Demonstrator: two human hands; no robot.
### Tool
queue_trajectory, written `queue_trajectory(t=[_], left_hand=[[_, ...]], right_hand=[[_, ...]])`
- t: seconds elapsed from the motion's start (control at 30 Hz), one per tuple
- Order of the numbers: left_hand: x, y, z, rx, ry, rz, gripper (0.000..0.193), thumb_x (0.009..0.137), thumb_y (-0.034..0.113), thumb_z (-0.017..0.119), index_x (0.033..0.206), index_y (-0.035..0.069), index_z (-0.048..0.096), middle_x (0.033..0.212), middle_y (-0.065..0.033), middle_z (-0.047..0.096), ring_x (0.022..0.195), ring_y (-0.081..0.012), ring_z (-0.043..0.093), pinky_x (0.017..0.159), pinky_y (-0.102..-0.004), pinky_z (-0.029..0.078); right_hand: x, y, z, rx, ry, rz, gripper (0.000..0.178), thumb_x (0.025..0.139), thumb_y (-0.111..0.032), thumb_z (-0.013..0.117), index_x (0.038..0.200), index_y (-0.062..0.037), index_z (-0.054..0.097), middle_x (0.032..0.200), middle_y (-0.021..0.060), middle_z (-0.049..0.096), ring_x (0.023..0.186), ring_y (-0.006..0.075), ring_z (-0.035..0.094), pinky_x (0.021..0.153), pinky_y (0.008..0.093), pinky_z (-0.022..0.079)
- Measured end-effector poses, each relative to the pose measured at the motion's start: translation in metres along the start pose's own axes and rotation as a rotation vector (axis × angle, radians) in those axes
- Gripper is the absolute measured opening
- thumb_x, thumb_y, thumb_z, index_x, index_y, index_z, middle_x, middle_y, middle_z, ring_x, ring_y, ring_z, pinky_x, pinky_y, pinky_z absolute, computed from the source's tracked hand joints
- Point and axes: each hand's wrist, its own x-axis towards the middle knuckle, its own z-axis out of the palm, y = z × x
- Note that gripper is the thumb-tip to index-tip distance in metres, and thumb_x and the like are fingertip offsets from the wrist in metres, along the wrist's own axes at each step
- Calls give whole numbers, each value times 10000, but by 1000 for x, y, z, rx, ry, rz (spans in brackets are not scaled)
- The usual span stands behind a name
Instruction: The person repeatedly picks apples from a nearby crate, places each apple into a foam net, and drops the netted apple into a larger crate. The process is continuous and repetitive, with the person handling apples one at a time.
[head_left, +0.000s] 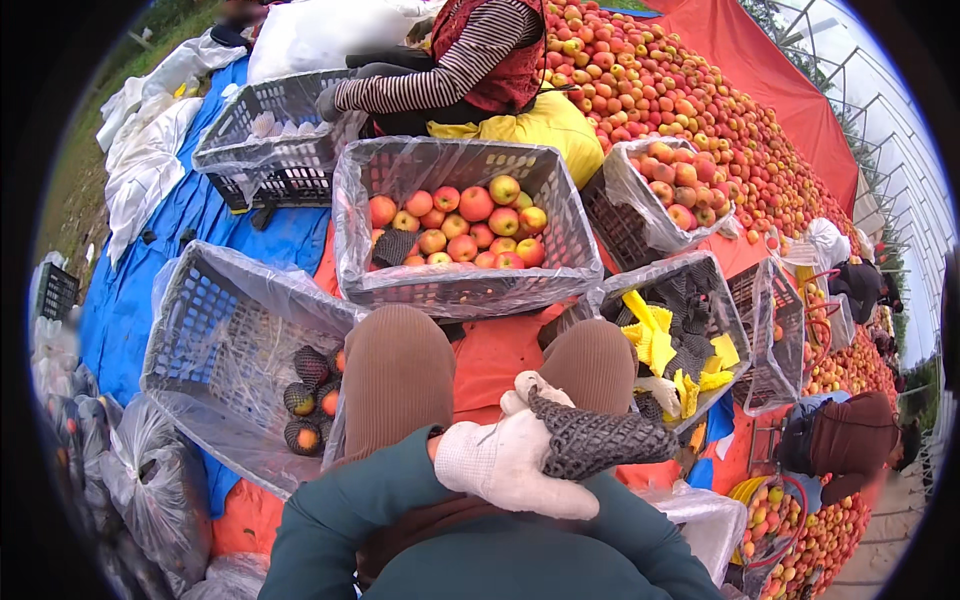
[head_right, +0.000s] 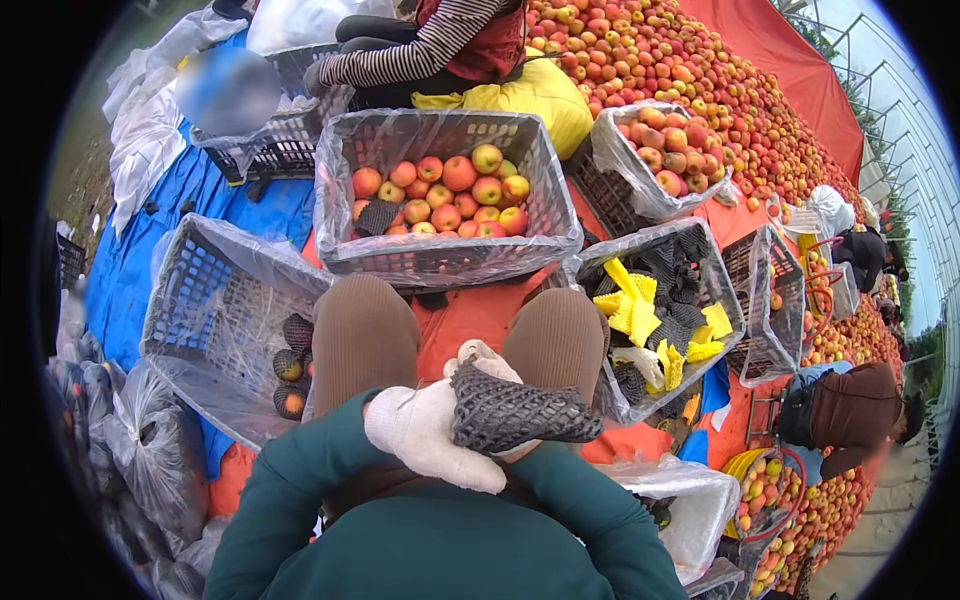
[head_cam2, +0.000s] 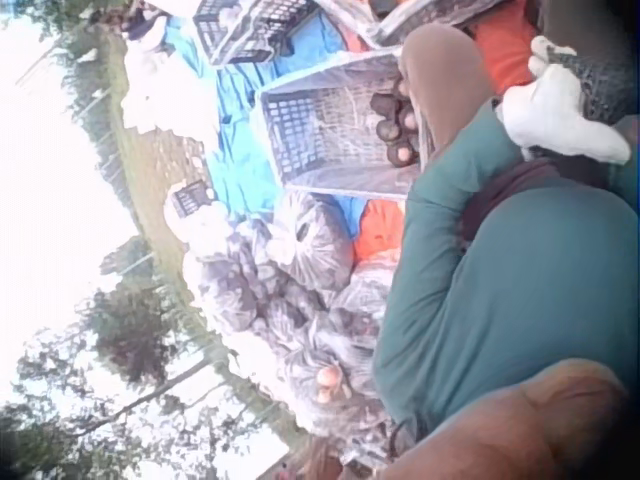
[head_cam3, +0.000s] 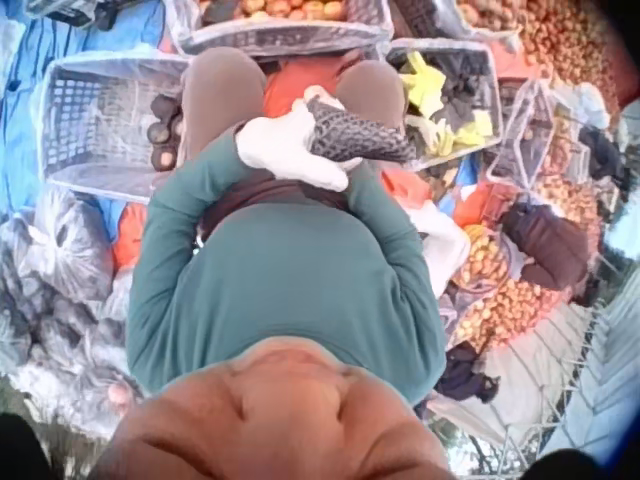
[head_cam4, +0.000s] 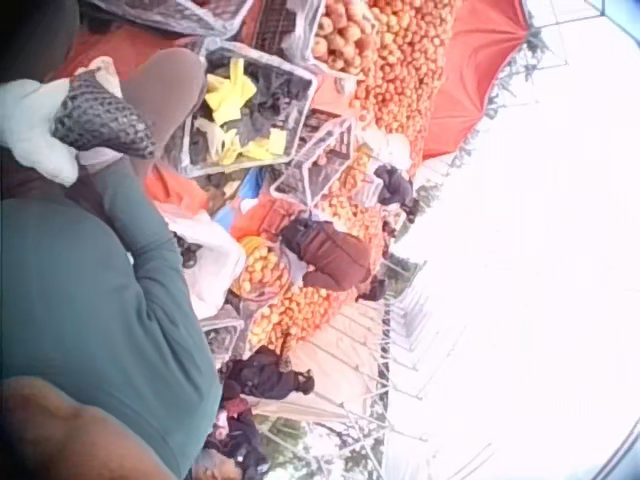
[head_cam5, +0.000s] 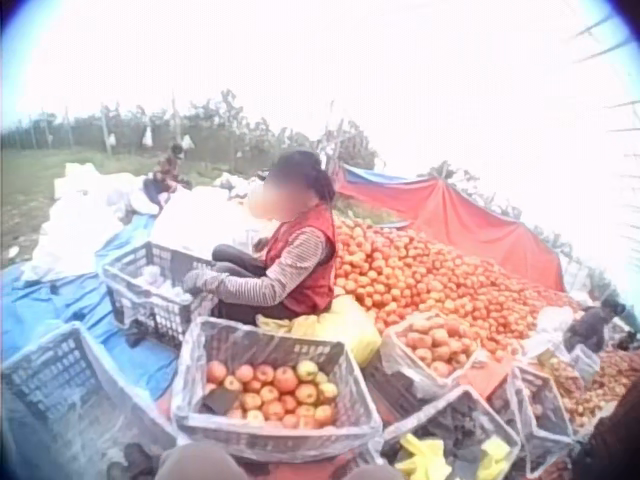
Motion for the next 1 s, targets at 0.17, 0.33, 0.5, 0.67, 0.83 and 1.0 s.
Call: queue_trajectory(t=[0.17, 0.33, 0.5, 0.67, 0.83, 1.0], left_hand=[[8, 16, -36, -452, 203, -187, 298, 786, 215, 628, 1001, 37, 522, 736, -5, 554, 643, -81, 519, 555, -228, 426], [7, -8, -70, -653, 268, -158, 394, 786, 145, 608, 1140, 33, 475, 849, -35, 573, 675, -91, 517, 579, -233, 438], [14, -25, -87, -605, 149, -79, 418, 807, 187, 607, 1167, 10, 487, 1008, -106, 573, 893, -174, 528, 805, -308, 424], [13, -32, -102, -527, 439, 161, 263, 842, 205, 622, 1046, 42, 586, 692, -16, 590, 617, -100, 567, 524, -236, 443], [4, -46, -110, -24, 618, 231, 279, 831, 198, 626, 1056, 35, 595, 713, -8, 588, 595, -123, 543, 501, -230, 413], [11, -21, -126, -838, 862, -184, 344, 883, 326, 544, 972, 2, 620, 742, -9, 570, 679, -82, 492, 642, -251, 433]], right_hand=[[56, -55, 22, -482, 218, 86, 158, 863, -260, 536, 864, -107, 497, 586, 14, 399, 462, 125, 344, 443, 274, 285], [164, -137, 12, -1117, 454, -136, 181, 836, -121, 548, 979, -18, 509, 837, 84, 594, 675, 140, 595, 599, 239, 475], [250, -224, -85, -2407, 361, 140, 342, 753, -227, 605, 1012, -6, 580, 979, 170, 620, 891, 278, 603, 783, 330, 461], [283, -215, -167, -2772, 264, 728, 499, 708, -330, 606, 1120, -62, 527, 1139, 196, 523, 1017, 334, 543, 854, 388, 453], [294, -189, -194, -2840, 82, 918, 453, 710, -303, 608, 1081, -55, 530, 1130, 207, 507, 977, 336, 561, 823, 397, 468], [304, -192, -168, -2622, 403, 782, 640, 676, -325, 634, 1227, -45, 469, 1216, 241, 473, 1079, 339, 514, 901, 368, 432]])
